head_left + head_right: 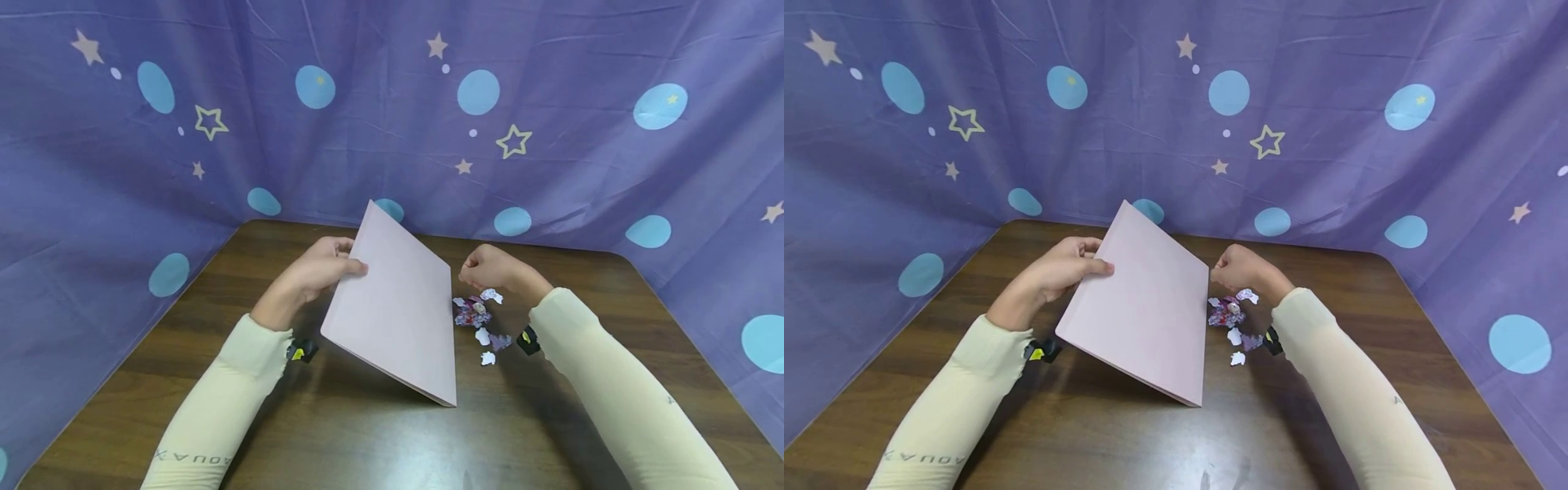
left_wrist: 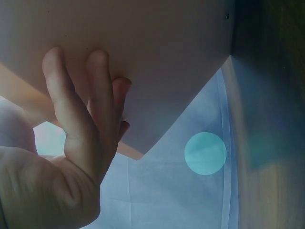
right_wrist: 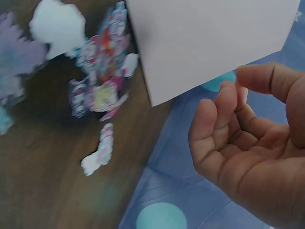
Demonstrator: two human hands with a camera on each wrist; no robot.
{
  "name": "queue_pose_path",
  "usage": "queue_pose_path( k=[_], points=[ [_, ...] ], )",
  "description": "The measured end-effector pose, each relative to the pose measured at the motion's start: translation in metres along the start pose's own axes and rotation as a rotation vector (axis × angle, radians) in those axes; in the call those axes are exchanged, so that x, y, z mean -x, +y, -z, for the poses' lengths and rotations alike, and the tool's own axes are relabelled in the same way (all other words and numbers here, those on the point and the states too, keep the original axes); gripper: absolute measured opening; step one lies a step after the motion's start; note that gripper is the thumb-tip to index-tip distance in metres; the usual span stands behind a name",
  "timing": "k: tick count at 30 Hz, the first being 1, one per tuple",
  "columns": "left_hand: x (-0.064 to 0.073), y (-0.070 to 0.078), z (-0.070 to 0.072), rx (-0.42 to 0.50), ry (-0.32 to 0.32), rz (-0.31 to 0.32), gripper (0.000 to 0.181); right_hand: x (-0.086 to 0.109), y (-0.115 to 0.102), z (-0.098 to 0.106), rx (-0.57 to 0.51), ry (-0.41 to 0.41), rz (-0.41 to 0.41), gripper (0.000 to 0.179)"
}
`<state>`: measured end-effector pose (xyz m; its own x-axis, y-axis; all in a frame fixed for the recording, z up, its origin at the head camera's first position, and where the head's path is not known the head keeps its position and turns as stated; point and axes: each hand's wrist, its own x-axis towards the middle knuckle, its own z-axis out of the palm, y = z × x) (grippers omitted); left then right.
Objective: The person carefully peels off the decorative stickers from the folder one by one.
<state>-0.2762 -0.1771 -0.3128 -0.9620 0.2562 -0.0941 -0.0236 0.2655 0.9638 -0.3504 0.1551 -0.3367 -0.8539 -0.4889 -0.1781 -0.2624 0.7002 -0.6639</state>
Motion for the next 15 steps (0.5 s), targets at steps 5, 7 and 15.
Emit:
queue_pose_path(
  k=[5,7,15],
  points=[
    [0.000,0.001,0.002,0.002,0.005,-0.010,0.046,-0.002,0.015,-0.006,0.041,0.017,-0.023,0.017],
    [0.000,0.001,0.002,-0.001,0.007,-0.016,0.047,-0.003,0.022,-0.010,0.052,0.020,-0.027,0.017],
    [0.001,0.001,0.003,-0.008,0.003,-0.009,0.047,-0.005,0.038,-0.025,0.113,0.018,-0.025,0.016]
  ],
)
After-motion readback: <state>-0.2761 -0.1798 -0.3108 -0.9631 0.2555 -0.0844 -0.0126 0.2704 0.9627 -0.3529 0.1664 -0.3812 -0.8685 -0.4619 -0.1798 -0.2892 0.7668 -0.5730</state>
